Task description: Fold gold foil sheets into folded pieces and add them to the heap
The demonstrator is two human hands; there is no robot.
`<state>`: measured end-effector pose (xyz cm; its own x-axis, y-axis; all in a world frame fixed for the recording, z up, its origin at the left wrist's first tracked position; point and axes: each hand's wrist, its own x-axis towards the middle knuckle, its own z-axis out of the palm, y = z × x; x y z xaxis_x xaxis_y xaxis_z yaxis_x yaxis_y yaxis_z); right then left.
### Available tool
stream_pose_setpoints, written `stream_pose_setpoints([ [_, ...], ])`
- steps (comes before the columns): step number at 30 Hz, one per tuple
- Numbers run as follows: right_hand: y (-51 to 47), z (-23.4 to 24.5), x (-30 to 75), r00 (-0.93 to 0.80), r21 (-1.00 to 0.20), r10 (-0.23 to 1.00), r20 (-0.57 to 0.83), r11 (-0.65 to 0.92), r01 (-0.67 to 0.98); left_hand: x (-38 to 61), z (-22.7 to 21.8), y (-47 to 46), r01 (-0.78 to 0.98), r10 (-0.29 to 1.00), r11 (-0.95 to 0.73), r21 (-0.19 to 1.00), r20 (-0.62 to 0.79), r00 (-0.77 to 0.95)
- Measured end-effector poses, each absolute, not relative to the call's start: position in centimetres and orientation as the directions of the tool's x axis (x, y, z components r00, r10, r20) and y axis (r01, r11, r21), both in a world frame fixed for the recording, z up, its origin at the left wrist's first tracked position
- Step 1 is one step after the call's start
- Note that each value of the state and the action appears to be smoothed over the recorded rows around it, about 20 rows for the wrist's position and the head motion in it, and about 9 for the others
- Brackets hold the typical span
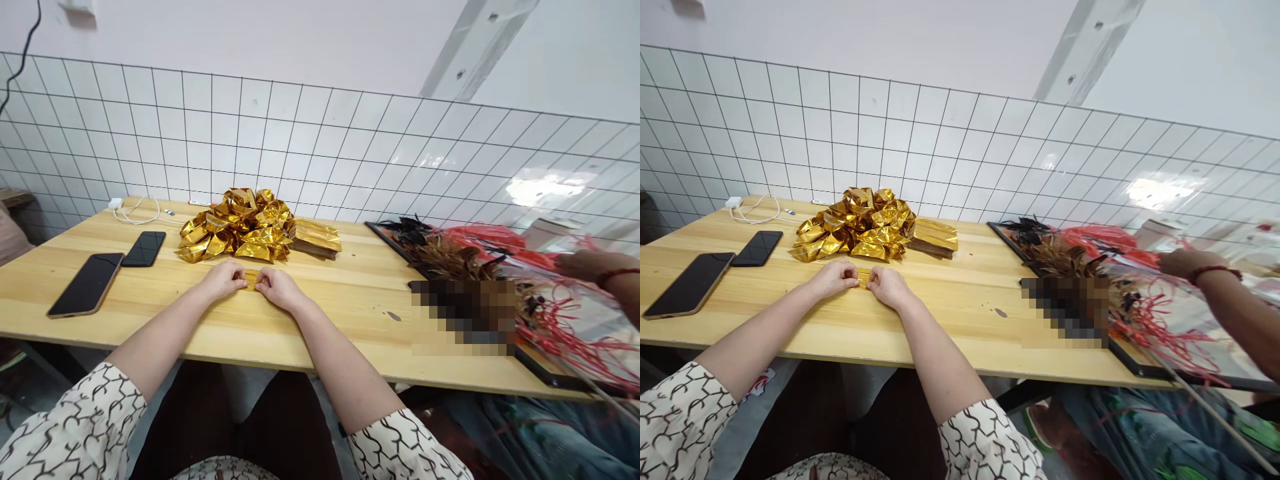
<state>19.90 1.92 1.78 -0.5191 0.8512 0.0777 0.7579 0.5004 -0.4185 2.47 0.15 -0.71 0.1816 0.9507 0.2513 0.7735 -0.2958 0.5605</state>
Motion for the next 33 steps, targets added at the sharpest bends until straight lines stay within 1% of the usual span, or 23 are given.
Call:
stream_pose_setpoints([
  [5, 3.0, 2.1, 21.9, -0.472, -0.451, 0.88, 0.056, 0.444, 0.775, 1.3, -0.9, 0.6, 0.767, 0.962, -0.252, 0.59, 0.235, 0.136],
  [9, 3.7, 2.3, 23.5, -0.43, -0.489, 0.903, 0.005, 0.378, 0.786, 0.2, -1.1, 0.8, 0.761, 0.97, -0.216, 0.612, 0.224, 0.094],
  [13, 4.0, 2.2, 23.9, -0.397, -0.482, 0.918, -0.007, 0.345, 0.805, -0.7, -1.3, 0.9, 0.748, 0.981, -0.16, 0.645, 0.19, 0.046],
  [17, 3.9, 2.0, 23.7, -0.403, -0.486, 0.915, 0.027, 0.364, 0.794, -1.1, -1.4, 0.9, 0.739, 0.977, -0.164, 0.653, 0.209, 0.032],
  [22, 3.8, 1.8, 23.4, -0.429, -0.479, 0.898, 0.094, 0.419, 0.772, -1.1, -1.3, 0.7, 0.73, 0.963, -0.23, 0.643, 0.258, 0.076],
  [25, 3.9, 1.7, 23.2, -0.44, -0.476, 0.893, 0.099, 0.431, 0.767, -0.9, -1.3, 0.6, 0.705, 0.961, -0.249, 0.664, 0.258, 0.097],
  [33, 4.0, 1.6, 23.1, -0.45, -0.542, 0.886, 0.112, 0.434, 0.72, -0.5, -1.1, 0.6, 0.675, 0.963, -0.253, 0.693, 0.25, 0.105],
])
